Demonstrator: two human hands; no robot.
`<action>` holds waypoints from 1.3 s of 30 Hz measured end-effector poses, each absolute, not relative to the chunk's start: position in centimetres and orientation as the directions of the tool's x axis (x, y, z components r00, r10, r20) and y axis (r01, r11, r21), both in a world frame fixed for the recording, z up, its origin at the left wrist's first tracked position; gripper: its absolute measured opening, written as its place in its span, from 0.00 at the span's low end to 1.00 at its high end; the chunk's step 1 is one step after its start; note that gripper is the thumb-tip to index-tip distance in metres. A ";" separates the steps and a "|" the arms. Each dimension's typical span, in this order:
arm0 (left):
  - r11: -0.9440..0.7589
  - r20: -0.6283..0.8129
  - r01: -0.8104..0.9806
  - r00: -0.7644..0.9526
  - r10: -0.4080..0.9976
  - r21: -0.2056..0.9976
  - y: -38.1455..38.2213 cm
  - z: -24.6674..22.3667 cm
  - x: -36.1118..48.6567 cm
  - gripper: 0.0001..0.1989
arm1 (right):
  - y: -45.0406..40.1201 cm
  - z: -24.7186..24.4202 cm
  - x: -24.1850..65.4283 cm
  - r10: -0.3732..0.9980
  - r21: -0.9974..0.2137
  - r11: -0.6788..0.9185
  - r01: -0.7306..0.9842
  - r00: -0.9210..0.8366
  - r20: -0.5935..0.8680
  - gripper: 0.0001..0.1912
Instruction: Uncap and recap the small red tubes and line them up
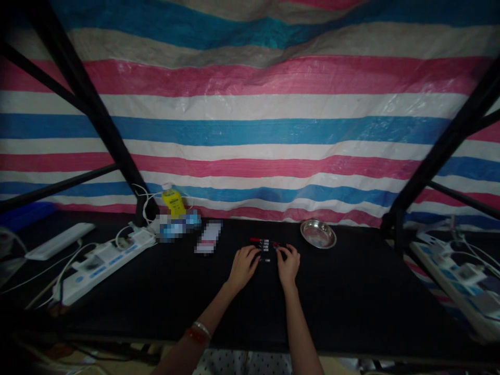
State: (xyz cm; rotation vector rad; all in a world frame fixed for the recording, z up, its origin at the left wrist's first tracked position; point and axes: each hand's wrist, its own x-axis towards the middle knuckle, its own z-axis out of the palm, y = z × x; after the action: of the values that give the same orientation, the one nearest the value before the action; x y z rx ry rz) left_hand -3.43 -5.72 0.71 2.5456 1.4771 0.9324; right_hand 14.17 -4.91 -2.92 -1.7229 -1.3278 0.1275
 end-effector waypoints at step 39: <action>-0.541 0.574 0.707 0.231 0.785 0.456 -5.3 0.4 -2.7 0.13 | -5.1 -3.3 14.5 0.872 -0.609 -0.039 0.792 0.325 0.367 0.18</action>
State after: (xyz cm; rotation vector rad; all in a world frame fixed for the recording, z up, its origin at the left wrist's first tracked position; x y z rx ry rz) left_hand -2.74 -5.27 0.45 2.3850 1.4513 1.2089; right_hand 14.55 -5.11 -3.29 -1.8345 -1.4766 0.1329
